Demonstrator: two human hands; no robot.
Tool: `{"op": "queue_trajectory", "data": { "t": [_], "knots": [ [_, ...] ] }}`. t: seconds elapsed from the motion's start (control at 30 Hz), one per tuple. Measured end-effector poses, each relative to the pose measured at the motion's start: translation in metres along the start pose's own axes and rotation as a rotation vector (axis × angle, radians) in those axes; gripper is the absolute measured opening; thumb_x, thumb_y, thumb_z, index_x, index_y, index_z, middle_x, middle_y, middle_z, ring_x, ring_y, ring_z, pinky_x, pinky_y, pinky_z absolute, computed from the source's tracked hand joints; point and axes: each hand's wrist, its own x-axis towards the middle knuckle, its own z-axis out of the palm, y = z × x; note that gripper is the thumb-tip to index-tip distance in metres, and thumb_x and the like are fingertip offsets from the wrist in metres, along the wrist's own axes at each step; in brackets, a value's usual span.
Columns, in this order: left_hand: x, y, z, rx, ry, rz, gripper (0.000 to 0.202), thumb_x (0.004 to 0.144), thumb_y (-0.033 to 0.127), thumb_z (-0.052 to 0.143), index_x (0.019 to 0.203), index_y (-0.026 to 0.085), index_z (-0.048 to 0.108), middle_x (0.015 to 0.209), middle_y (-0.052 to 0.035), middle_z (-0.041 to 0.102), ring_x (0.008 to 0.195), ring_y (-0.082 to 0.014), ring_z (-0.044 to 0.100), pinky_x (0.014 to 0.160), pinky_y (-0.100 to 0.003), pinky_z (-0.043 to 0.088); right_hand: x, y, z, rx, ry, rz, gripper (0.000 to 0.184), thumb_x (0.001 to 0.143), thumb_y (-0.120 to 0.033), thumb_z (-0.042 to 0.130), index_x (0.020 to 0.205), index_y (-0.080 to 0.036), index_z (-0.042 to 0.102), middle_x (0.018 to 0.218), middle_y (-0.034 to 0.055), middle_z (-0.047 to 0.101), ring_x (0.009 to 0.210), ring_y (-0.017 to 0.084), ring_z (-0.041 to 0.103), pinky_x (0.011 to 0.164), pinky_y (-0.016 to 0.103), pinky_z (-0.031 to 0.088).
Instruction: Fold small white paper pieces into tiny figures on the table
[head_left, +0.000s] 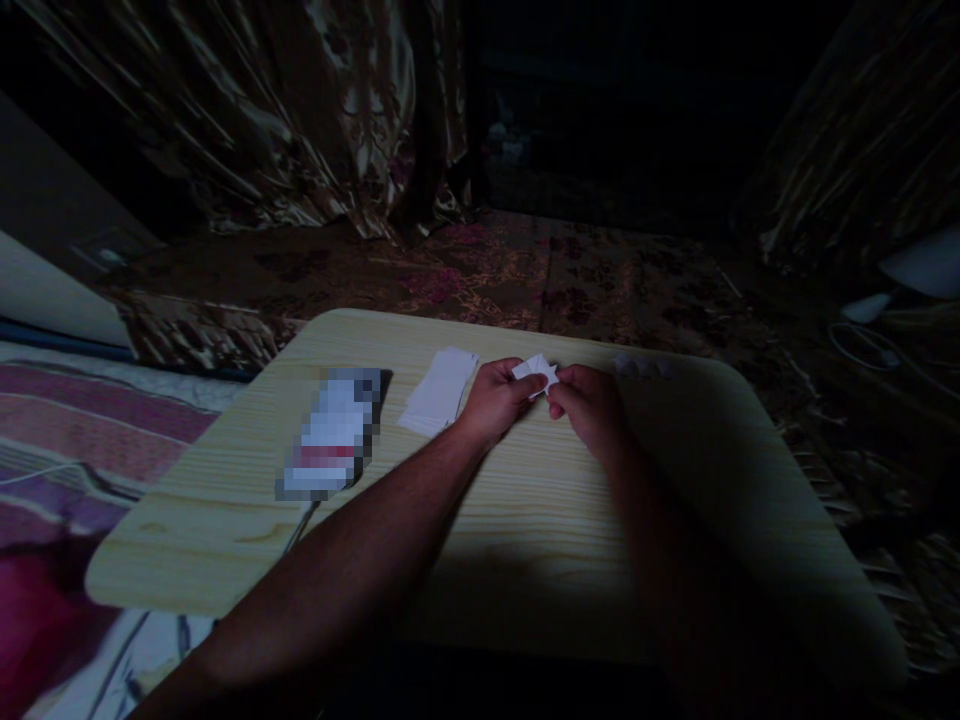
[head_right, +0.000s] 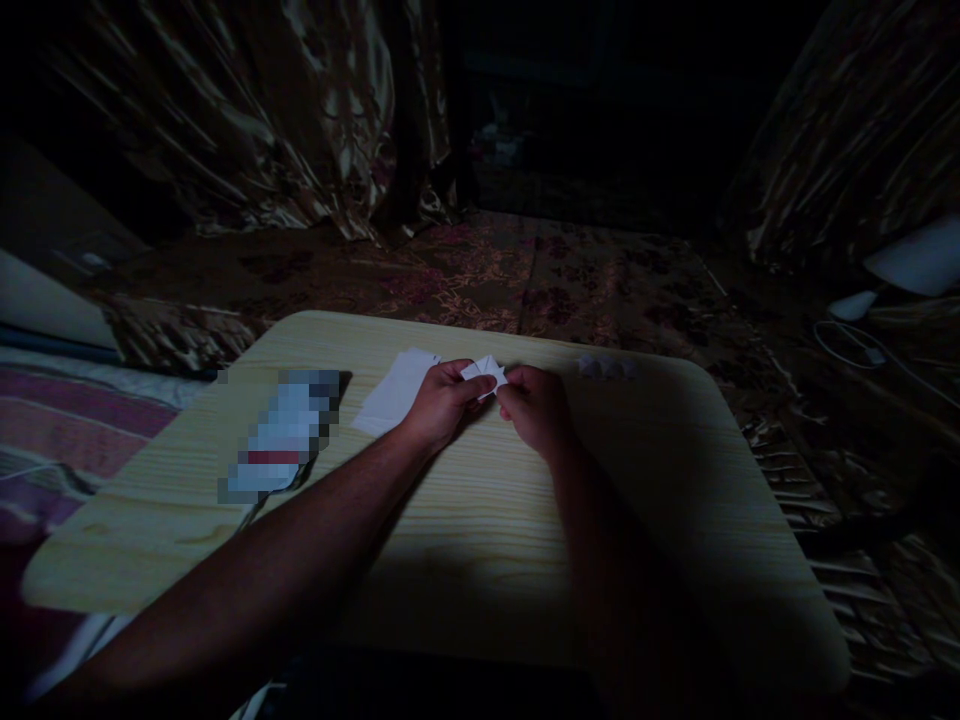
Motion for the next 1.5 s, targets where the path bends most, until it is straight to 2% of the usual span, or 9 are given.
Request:
{"op": "queue_trajectory", "data": {
  "t": [0.37, 0.53, 0.7, 0.93, 1.1, 1.33, 1.5],
  "knots": [
    [0.001, -0.004, -0.001, 0.078, -0.032, -0.02, 0.034, 0.065, 0.038, 0.081, 0.065, 0.016, 0.055, 0.052, 0.0038, 0.051, 0.044, -0.0061, 0.038, 0.045, -0.024, 0.022, -0.001, -0.007, -0.004, -0.05, 0.026, -0.013, 0.012, 0.07, -0.027, 0.057, 0.06, -0.02, 0.057, 0.049, -0.003, 0.057, 0.046, 0.011, 0.046, 0.048, 0.026, 0.03],
    [0.002, -0.004, -0.002, 0.031, 0.023, 0.004, 0.032, 0.072, 0.043, 0.076, 0.07, 0.016, 0.06, 0.051, 0.0032, 0.052, 0.044, -0.007, 0.041, 0.045, -0.023, 0.023, -0.001, -0.008, -0.005, -0.039, 0.046, 0.02, 0.012, 0.069, -0.026, 0.056, 0.06, -0.019, 0.058, 0.049, -0.0034, 0.056, 0.046, 0.011, 0.044, 0.047, 0.026, 0.029],
    [0.004, -0.006, -0.003, 0.005, 0.06, 0.033, 0.028, 0.074, 0.038, 0.074, 0.067, 0.016, 0.059, 0.05, 0.0027, 0.052, 0.043, -0.0078, 0.042, 0.044, -0.023, 0.026, 0.0, -0.007, -0.004, -0.003, 0.034, 0.048, 0.011, 0.07, -0.028, 0.057, 0.063, -0.019, 0.059, 0.05, -0.0034, 0.058, 0.046, 0.011, 0.044, 0.047, 0.025, 0.029],
    [0.004, -0.007, -0.003, 0.031, 0.05, 0.024, 0.028, 0.073, 0.038, 0.074, 0.063, 0.016, 0.059, 0.049, 0.002, 0.053, 0.043, -0.0076, 0.042, 0.045, -0.023, 0.027, 0.0, -0.004, -0.004, -0.06, 0.043, -0.022, 0.012, 0.07, -0.026, 0.056, 0.059, -0.02, 0.054, 0.047, -0.0043, 0.055, 0.045, 0.01, 0.043, 0.045, 0.025, 0.027],
    [0.004, -0.008, -0.004, 0.014, 0.052, 0.021, 0.028, 0.072, 0.037, 0.074, 0.063, 0.016, 0.058, 0.049, 0.0026, 0.052, 0.043, -0.0075, 0.042, 0.046, -0.023, 0.027, 0.0, -0.005, -0.003, -0.057, 0.038, -0.001, 0.014, 0.071, -0.029, 0.056, 0.06, -0.02, 0.055, 0.051, -0.0027, 0.059, 0.047, 0.011, 0.047, 0.047, 0.025, 0.03],
    [0.005, -0.01, -0.004, 0.025, 0.024, 0.043, 0.027, 0.075, 0.036, 0.073, 0.064, 0.016, 0.059, 0.052, 0.0019, 0.053, 0.045, -0.0074, 0.042, 0.046, -0.024, 0.027, 0.0, -0.004, -0.002, -0.08, 0.041, -0.025, 0.014, 0.072, -0.028, 0.055, 0.06, -0.02, 0.055, 0.051, -0.0028, 0.058, 0.048, 0.012, 0.049, 0.047, 0.025, 0.031],
    [0.004, -0.008, -0.003, -0.002, 0.027, 0.012, 0.028, 0.072, 0.037, 0.075, 0.063, 0.016, 0.059, 0.05, 0.0027, 0.051, 0.044, -0.0071, 0.041, 0.045, -0.024, 0.025, 0.0, -0.002, -0.002, -0.084, 0.039, -0.044, 0.014, 0.073, -0.027, 0.055, 0.062, -0.019, 0.058, 0.053, -0.002, 0.061, 0.05, 0.012, 0.052, 0.049, 0.024, 0.035]
  ]
}}
